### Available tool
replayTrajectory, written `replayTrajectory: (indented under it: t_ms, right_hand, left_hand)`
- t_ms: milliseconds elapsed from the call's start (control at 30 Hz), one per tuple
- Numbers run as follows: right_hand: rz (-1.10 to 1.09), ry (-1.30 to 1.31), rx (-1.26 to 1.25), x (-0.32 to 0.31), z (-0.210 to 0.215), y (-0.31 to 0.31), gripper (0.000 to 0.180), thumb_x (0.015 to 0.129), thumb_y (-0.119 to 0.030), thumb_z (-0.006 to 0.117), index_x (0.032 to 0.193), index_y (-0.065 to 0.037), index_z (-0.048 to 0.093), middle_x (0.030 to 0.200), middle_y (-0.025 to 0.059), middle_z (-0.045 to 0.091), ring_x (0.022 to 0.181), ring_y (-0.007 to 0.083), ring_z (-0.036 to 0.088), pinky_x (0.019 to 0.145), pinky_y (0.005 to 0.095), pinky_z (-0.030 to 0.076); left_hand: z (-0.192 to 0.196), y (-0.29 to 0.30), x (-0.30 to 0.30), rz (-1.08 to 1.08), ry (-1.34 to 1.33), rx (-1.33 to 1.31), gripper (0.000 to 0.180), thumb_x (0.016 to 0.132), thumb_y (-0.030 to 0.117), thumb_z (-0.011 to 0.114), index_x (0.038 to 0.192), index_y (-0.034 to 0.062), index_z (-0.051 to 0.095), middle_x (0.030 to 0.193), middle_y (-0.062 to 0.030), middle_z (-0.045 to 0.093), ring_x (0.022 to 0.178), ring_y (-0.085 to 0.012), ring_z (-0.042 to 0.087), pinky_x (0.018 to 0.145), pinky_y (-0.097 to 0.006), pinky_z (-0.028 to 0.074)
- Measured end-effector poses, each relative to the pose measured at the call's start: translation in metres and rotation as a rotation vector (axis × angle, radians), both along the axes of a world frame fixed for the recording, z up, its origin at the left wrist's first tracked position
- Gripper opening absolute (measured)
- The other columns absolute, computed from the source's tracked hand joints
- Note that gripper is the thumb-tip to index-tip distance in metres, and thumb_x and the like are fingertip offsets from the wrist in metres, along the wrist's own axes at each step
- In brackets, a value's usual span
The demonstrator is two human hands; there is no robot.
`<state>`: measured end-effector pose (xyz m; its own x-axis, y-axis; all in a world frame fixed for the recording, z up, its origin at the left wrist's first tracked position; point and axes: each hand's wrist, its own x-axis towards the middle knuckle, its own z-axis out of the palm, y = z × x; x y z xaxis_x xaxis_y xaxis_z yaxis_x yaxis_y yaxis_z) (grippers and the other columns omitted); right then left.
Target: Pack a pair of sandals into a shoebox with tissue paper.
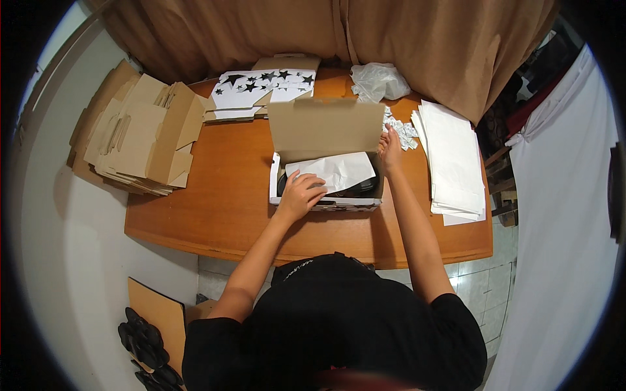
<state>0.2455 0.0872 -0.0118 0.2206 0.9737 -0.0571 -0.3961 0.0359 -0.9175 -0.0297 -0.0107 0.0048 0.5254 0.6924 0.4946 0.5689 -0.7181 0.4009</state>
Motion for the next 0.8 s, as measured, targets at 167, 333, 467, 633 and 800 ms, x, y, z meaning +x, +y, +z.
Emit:
replayTrajectory:
  t_ms: [167, 333, 467, 633, 800]
  right_hand:
    - [-0.072, -0.114, 0.32, -0.006, -0.008, -0.025, 0.05, 0.091, -0.047, 0.034, 0.098, -0.002, 0.055, 0.09, 0.0077, 0.059, 0.092, 0.0177, 0.055, 0.085, 0.0345, 0.041]
    - [0.052, -0.243, 0.482, -0.006, -0.014, -0.069, 0.057, 0.089, -0.05, 0.038, 0.084, 0.003, 0.057, 0.093, 0.016, 0.06, 0.102, 0.0278, 0.052, 0.095, 0.0395, 0.034]
    - [0.004, -0.336, 0.548, -0.013, -0.022, -0.088, 0.06, 0.087, -0.054, 0.037, 0.08, 0.003, 0.056, 0.095, 0.018, 0.06, 0.112, 0.0338, 0.046, 0.1, 0.0443, 0.027]
    - [-0.031, -0.388, 0.552, -0.016, -0.018, -0.094, 0.062, 0.09, -0.052, 0.031, 0.08, 0.004, 0.055, 0.099, 0.0209, 0.058, 0.116, 0.0352, 0.043, 0.1, 0.0428, 0.028]
    - [-0.235, -0.255, 0.486, -0.024, -0.03, -0.101, 0.054, 0.091, -0.046, 0.037, 0.102, 0.006, 0.05, 0.111, 0.0197, 0.052, 0.116, 0.03, 0.043, 0.1, 0.0394, 0.03]
  left_hand:
    - [0.007, -0.005, -0.007, 0.016, 0.026, -0.026, 0.019, 0.074, 0.031, 0.066, 0.077, 0.0124, 0.065, 0.099, 0.0004, 0.06, 0.104, -0.0208, 0.051, 0.098, -0.051, 0.026]
    - [-0.008, -0.02, -0.006, 0.181, 0.049, 0.058, 0.022, 0.071, 0.033, 0.068, 0.08, 0.0127, 0.066, 0.096, -0.0043, 0.061, 0.098, -0.0253, 0.052, 0.092, -0.049, 0.029]
    - [-0.014, -0.044, 0.0, 0.296, 0.032, 0.089, 0.025, 0.071, 0.031, 0.069, 0.085, 0.0098, 0.066, 0.09, -0.0084, 0.06, 0.09, -0.0278, 0.052, 0.087, -0.049, 0.03]
    - [-0.02, -0.064, 0.002, 0.372, -0.034, 0.177, 0.028, 0.072, 0.028, 0.069, 0.091, 0.0078, 0.063, 0.092, -0.0097, 0.054, 0.096, -0.0287, 0.048, 0.09, -0.049, 0.028]
    - [-0.039, -0.077, -0.017, 0.616, -0.325, 0.152, 0.039, 0.07, 0.022, 0.069, 0.103, 0.0069, 0.055, 0.112, -0.0119, 0.044, 0.112, -0.0291, 0.035, 0.098, -0.047, 0.024]
